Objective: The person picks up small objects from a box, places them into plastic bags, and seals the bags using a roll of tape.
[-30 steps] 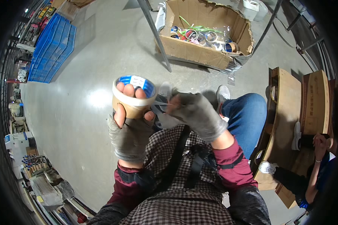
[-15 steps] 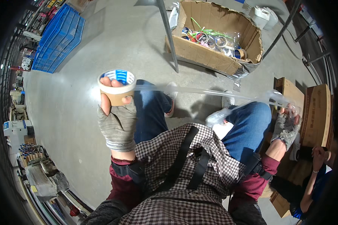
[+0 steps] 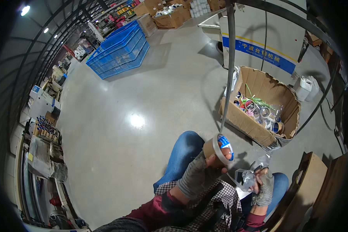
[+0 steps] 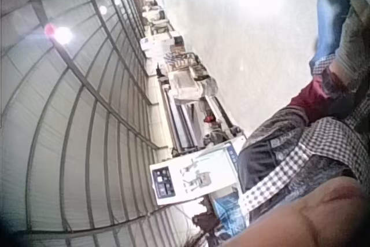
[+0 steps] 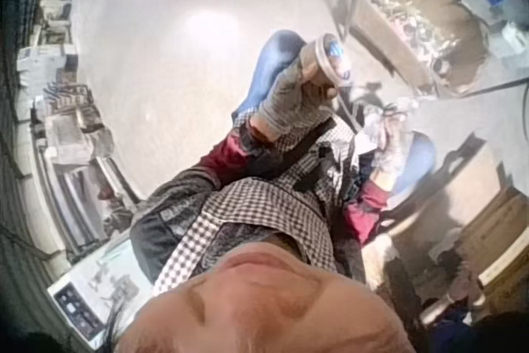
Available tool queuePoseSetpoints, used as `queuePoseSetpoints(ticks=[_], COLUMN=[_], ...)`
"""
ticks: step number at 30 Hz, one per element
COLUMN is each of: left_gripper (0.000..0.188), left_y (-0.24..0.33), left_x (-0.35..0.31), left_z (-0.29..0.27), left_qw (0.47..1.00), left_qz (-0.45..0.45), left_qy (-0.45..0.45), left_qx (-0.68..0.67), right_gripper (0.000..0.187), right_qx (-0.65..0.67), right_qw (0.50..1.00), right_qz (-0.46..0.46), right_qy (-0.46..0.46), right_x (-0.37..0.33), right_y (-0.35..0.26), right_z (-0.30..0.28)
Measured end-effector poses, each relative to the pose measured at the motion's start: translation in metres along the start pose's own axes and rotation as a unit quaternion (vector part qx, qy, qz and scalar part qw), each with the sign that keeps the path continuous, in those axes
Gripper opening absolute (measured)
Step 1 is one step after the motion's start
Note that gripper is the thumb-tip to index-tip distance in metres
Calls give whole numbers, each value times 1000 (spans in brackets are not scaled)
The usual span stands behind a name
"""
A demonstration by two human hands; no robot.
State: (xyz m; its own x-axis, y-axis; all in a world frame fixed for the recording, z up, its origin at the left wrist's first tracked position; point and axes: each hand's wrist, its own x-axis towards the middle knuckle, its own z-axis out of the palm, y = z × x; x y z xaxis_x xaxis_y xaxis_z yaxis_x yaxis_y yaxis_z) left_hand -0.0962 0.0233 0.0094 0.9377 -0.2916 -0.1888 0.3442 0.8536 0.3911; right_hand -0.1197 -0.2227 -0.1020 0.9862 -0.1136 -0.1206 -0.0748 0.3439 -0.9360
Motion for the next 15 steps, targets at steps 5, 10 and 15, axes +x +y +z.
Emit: queuePoseSetpoints(ticks=[5,10,15], left_gripper=[48,61,38], left_y=[-1,-1,3], left_x=[-1,8,10], left_z=[1,-1,-2], left_qw=[999,998,995], left_qz=[16,44,13], left_qy=[31,-21,-60], left_qx=[7,-37,-79], right_gripper=[19,12,49], right_qx=[52,-39,65], right_qw=[998,997,996], right_qz=[22,72,61], right_qy=[18,1,-13], right_x=[-10,-1,8], right_y=[-17,-41,-43], right_z=[18,46,63])
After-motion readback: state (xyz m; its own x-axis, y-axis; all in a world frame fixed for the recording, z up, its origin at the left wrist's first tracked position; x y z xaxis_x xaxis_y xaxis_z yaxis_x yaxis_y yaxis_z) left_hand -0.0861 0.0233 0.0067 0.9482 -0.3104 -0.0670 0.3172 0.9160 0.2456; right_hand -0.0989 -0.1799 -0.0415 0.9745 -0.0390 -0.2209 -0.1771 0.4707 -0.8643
